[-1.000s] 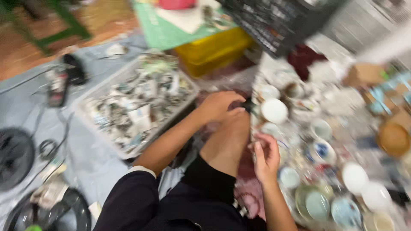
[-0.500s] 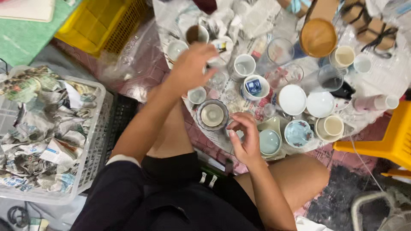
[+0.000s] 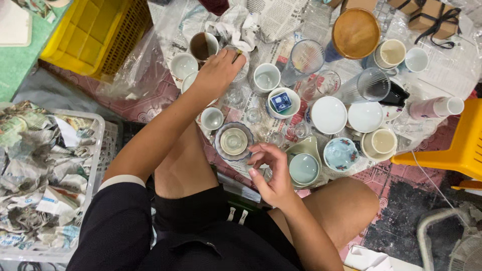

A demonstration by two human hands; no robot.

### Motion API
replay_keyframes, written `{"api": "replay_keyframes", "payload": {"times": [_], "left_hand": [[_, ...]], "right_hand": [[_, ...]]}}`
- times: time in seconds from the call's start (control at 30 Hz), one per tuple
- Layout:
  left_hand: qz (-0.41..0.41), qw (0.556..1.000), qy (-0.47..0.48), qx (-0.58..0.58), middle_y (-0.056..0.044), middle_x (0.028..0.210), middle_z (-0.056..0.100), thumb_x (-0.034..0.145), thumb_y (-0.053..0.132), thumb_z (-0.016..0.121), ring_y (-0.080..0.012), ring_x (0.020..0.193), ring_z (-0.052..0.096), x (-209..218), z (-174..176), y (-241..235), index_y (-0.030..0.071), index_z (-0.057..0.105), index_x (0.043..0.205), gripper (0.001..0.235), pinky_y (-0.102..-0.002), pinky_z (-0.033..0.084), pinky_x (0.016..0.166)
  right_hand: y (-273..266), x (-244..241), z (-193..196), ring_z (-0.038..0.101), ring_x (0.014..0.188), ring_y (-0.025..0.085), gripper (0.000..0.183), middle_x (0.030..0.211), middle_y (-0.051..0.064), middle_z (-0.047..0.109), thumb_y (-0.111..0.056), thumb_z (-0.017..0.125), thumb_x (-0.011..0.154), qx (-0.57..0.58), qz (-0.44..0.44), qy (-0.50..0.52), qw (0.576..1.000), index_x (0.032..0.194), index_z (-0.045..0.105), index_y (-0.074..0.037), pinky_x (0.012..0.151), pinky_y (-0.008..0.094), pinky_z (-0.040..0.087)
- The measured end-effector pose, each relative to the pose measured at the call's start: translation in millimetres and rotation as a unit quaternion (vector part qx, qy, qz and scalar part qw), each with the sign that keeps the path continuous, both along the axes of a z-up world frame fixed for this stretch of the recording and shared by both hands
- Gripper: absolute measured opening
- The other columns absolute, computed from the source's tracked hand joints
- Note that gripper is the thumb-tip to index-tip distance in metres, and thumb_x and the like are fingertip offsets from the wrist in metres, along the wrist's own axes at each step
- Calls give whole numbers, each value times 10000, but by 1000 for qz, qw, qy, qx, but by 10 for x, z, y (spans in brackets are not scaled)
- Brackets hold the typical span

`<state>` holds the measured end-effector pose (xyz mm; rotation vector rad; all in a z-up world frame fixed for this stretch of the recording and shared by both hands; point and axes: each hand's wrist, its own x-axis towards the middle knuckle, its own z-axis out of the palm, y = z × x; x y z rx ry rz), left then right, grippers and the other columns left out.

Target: The person sits on the floor and wraps various ceramic cups and bowls with newspaper. They fold the newspaper around each item individually and place the wrapped items into a nearby plastic basket.

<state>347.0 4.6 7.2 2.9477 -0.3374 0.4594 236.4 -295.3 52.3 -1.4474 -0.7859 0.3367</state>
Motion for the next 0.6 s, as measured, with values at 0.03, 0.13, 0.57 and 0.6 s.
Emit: {"api": "replay_keyframes", "payload": {"times": [0.03,0.13,0.57,0.6], "left_hand": [[1,1000,-2,14,-116,1215,599,812,33,700,-301,1184,583,30,9,-9,85,543,1299,515,-410,501,916],[-3,997,71,19,-125,1162,602,571,160,842,-317,1148,595,122,37,-12,87,528,1259,760,-430,514,838],[-70,985,134,80,-210,1038,668,627,370,928,-355,741,704,283,390,73,161,429,1480,1010,-444,554,590],[-68,987,129,73,-202,1038,670,639,386,927,-352,749,704,258,453,101,164,433,1472,994,-447,553,594]], "right_hand": [[-13,18,-6,648,1007,205,610,1359,187,556,47,640,973,0,-5,0,1000,1476,320,-80,876,359,558],[-43,55,-49,642,1015,209,619,1356,191,564,57,633,973,0,-13,2,1000,1483,312,-80,897,367,552],[28,88,-87,655,994,214,662,1322,178,595,34,665,978,2,46,-49,998,1505,285,-91,869,354,546],[38,100,-92,659,996,213,659,1326,177,595,31,665,981,1,43,-50,998,1507,286,-89,872,354,548]]}}
